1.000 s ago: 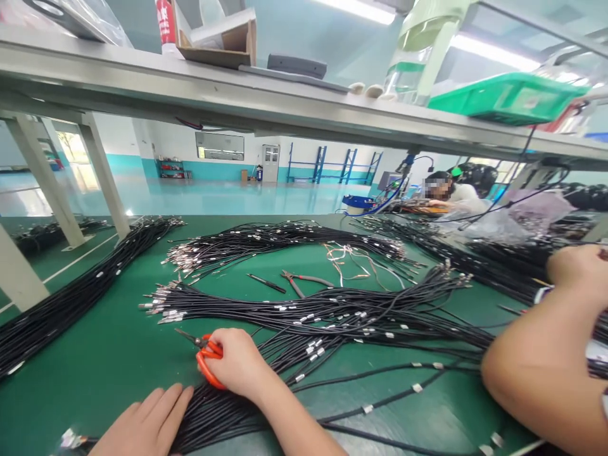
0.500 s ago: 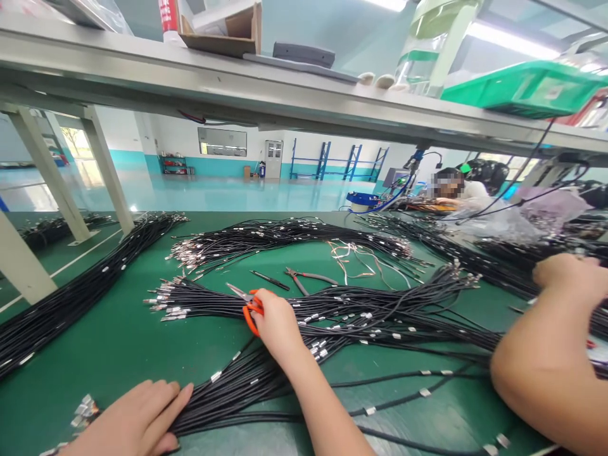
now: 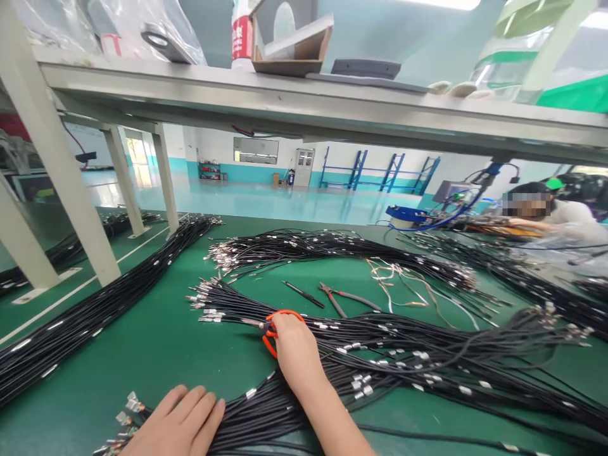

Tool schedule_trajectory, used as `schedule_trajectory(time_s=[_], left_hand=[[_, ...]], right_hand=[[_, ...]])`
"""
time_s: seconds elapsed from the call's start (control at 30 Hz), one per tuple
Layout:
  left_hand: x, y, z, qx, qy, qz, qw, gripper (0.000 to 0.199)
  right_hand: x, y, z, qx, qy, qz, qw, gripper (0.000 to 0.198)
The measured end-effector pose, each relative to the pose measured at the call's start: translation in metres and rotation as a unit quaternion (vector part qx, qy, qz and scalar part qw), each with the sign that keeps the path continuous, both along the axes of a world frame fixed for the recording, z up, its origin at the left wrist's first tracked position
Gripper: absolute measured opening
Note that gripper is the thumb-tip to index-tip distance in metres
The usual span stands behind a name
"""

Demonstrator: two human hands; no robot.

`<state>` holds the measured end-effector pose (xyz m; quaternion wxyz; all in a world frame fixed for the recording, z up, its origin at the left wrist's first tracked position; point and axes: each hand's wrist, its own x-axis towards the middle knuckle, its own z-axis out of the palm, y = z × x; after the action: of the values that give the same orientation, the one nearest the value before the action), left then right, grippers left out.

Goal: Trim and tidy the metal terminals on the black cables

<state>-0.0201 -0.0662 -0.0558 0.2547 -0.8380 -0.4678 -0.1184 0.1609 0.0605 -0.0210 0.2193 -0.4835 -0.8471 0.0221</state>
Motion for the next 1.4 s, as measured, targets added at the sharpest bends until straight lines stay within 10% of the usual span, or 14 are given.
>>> schedule_trajectory(time_s=[0.17,0.33,0.4,0.53,0.77,0.97,1.2,1.4], left_hand=[[0.008,0.012,0.041,-0.224,-0.056,0.011,0.973,0.022],[0.001,0.028,0.073,-0.352,-0.304,0.009,0.885,0.014],[-0.003,0.04,0.072,-0.414,-0.452,0.013,0.79,0.01],[-0.005,0.076,0.063,-0.516,-0.682,0.074,0.513,0.012],[-0.004,0.105,0.052,-0.523,-0.765,0.152,0.344,0.009],[-0.003,0.097,0.047,-0.511,-0.798,0.136,0.289,0.016],[0.021,0.114,0.064,-0.318,-0.908,0.029,0.271,0.008],[0.033,0.115,0.09,-0.362,-0.867,-0.111,0.323,0.017]], right_hand=[[-0.002,0.001,-0.005,0.086,-0.035,-0.014,0.996,0.027],[0.002,0.005,-0.004,0.077,-0.019,-0.018,0.997,0.029],[0.006,0.008,-0.003,0.072,0.014,-0.016,0.997,0.028],[0.014,0.013,-0.002,0.058,0.106,-0.039,0.992,0.02],[0.011,0.015,-0.008,0.007,0.107,-0.008,0.994,0.019],[0.013,0.014,-0.001,0.027,0.115,-0.023,0.993,0.016],[0.019,0.01,0.008,0.017,0.23,-0.008,0.973,0.01],[0.018,0.004,0.027,-0.115,0.394,0.034,0.911,0.01]])
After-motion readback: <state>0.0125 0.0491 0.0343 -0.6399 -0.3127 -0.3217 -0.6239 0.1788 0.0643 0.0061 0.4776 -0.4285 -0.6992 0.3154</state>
